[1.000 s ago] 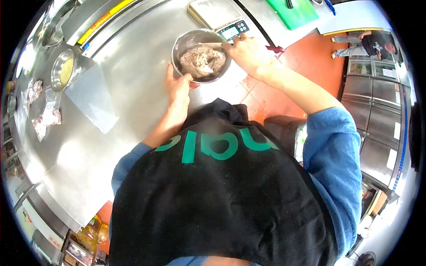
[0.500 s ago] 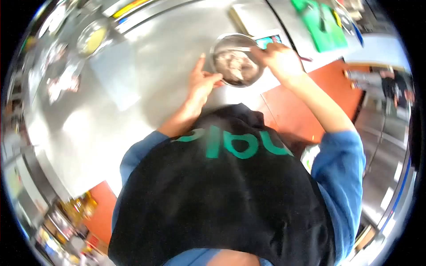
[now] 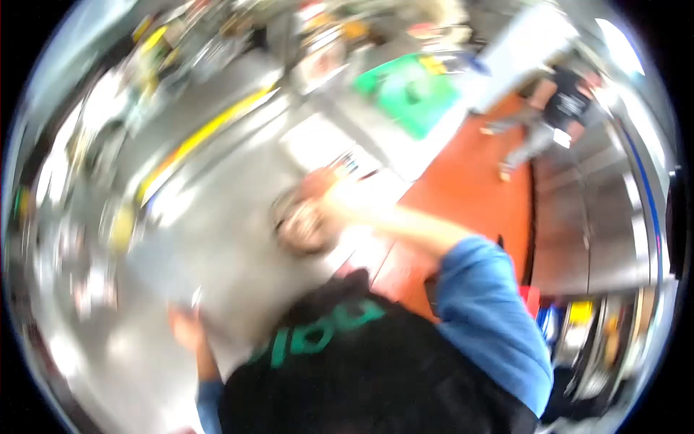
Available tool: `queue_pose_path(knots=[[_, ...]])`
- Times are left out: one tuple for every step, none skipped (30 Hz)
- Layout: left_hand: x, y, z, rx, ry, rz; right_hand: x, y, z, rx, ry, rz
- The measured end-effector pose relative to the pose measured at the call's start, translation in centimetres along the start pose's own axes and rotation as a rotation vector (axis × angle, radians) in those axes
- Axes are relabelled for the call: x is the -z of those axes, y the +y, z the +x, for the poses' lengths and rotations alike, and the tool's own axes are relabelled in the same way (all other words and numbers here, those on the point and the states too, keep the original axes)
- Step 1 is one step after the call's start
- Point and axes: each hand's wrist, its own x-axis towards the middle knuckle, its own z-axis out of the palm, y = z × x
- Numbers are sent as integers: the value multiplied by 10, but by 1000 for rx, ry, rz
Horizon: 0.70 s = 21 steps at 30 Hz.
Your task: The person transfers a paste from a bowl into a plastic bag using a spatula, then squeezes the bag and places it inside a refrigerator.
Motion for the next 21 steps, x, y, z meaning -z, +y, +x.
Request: queue_pose_path(knots=[[-66,-48,12,16,88,-253,-15,-3,4,154,100,-21],[-70,-31,20,-214,384,-164,-63,-1,12,235,264,9],[-52,-22,28,42,9,-327,29,-60,13,456,-149,-277],[-56,-19,35,-89,225,-411,10,-75,8,484,243,-31],[-37,12,35,-174,303,-627,-24,-78,2,362,74,104],[-3,36,27,-247,367,-828,-31,-92,6,144,-307,212],[39,65,15,-268,366,-835,-34,-105,9,-79,-692,323],[82,97,1,-348,261,-768,-51,-107,4,-227,-767,670],[104,111,-2,-431,159,-699,-64,-112,-1,-374,-821,1021],[81,88,-2,-452,171,-714,-75,-118,-10,-369,-796,1008],[28,21,-29,-1150,178,-437,-109,-142,-50,-364,-687,1236],[9,-2,-29,-1814,146,-54,-114,-152,-56,-367,-569,1489],[6,-1,-63,-1827,160,-48,-109,-164,-69,-357,-551,1484],[10,14,-111,-1562,365,-332,-101,-170,-76,-319,-529,1491],[17,25,-142,-1267,539,-593,-99,-175,-84,-282,-506,1504],[89,50,-86,-1332,458,-560,-76,-177,-31,-312,-444,1585],[128,68,-73,-1311,216,-514,-73,-169,-26,-199,-479,1338],[159,83,-64,-1276,-20,-463,-73,-162,-29,-101,-508,1081],[182,96,-56,-1301,-29,-460,-75,-158,-35,-112,-482,1086],[201,107,-52,-1234,-169,-641,-78,-155,-46,-196,-598,1131],[211,117,-49,-1150,-311,-816,-85,-153,-58,-280,-718,1175]])
